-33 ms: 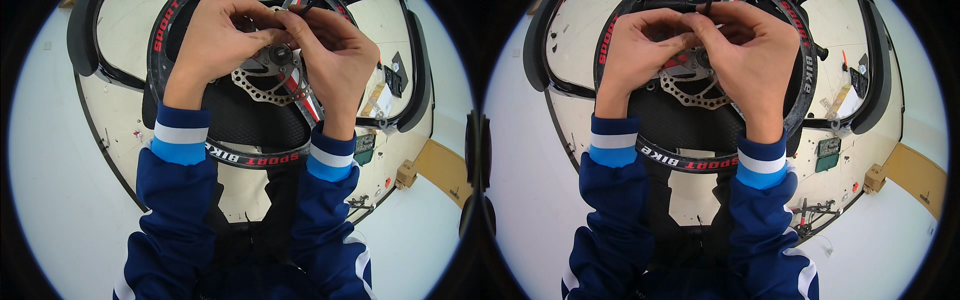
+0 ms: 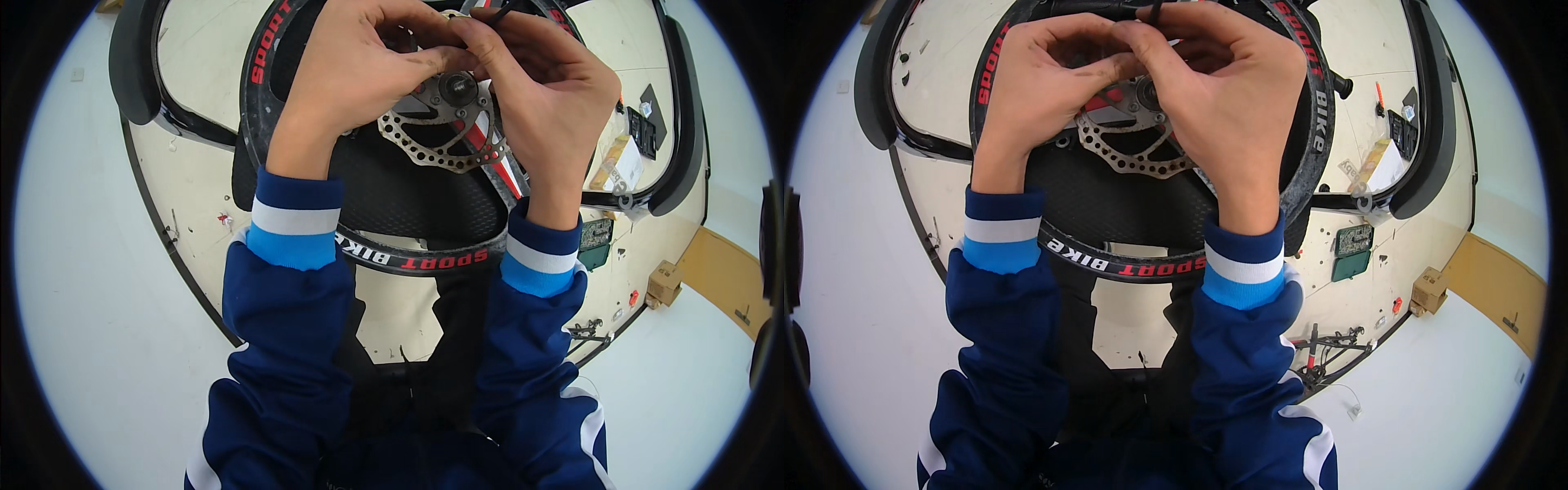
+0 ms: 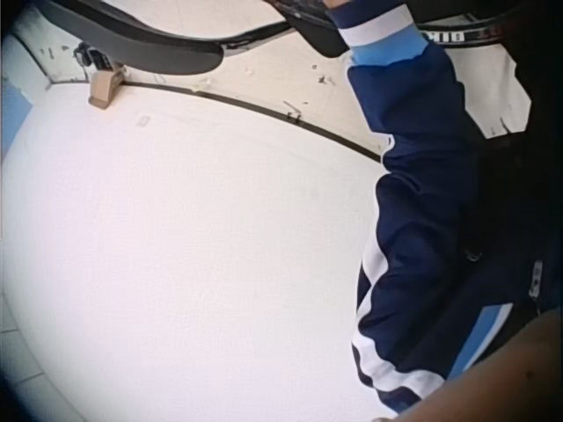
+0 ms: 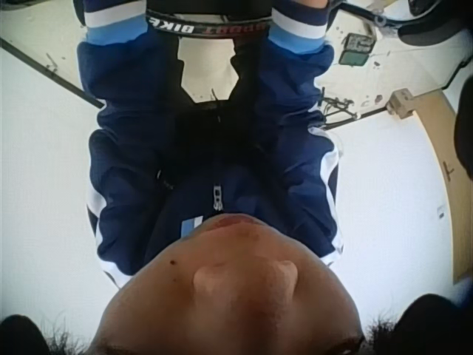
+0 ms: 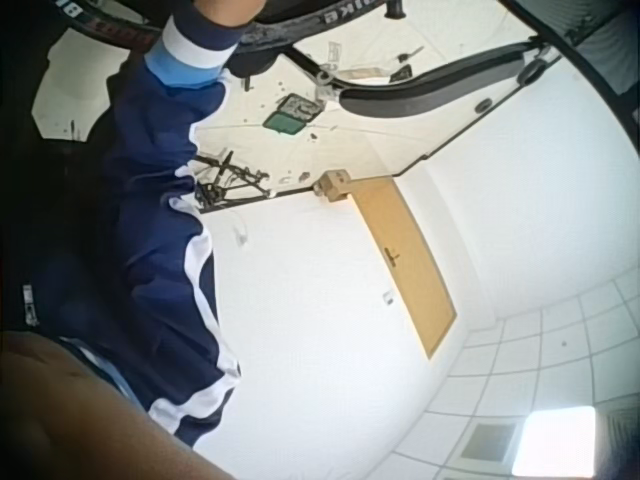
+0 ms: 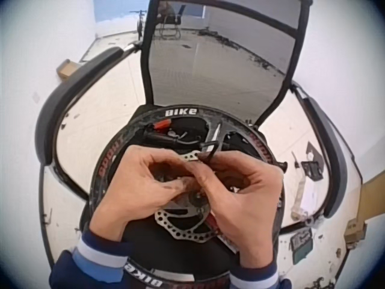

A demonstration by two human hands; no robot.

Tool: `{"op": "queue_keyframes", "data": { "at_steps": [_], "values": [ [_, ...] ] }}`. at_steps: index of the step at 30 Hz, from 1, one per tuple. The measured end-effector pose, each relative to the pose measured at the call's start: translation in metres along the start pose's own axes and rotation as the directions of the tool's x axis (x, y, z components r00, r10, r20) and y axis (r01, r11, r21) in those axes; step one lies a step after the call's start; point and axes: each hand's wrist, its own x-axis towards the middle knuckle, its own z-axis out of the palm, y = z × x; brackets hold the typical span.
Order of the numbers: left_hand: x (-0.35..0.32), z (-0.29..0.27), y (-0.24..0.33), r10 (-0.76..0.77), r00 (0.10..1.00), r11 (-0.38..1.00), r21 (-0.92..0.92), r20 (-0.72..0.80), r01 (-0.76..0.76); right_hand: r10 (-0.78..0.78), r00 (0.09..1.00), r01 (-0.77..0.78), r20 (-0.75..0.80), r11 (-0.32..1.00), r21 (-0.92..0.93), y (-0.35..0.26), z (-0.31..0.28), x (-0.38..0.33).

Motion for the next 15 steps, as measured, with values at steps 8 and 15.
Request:
{"op": "queue_keyframes", "data": {
  "at_steps": [8, 15],
  "values": [
    [-0.008, -0.007, 0.003, -0.059, 0.992, 0.996, -0.06, 0.108, 0.066, -0.119, 0.979, 0.136, 0.164, 0.986, -0.095, 0.009, -0.016, -0.002],
    [-0.013, -0.005, 0.003, -0.094, 0.989, 0.995, -0.016, 0.114, 0.096, -0.029, 0.971, 0.048, 0.237, 0.996, -0.073, 0.009, -0.015, -0.004]
  ]
}}
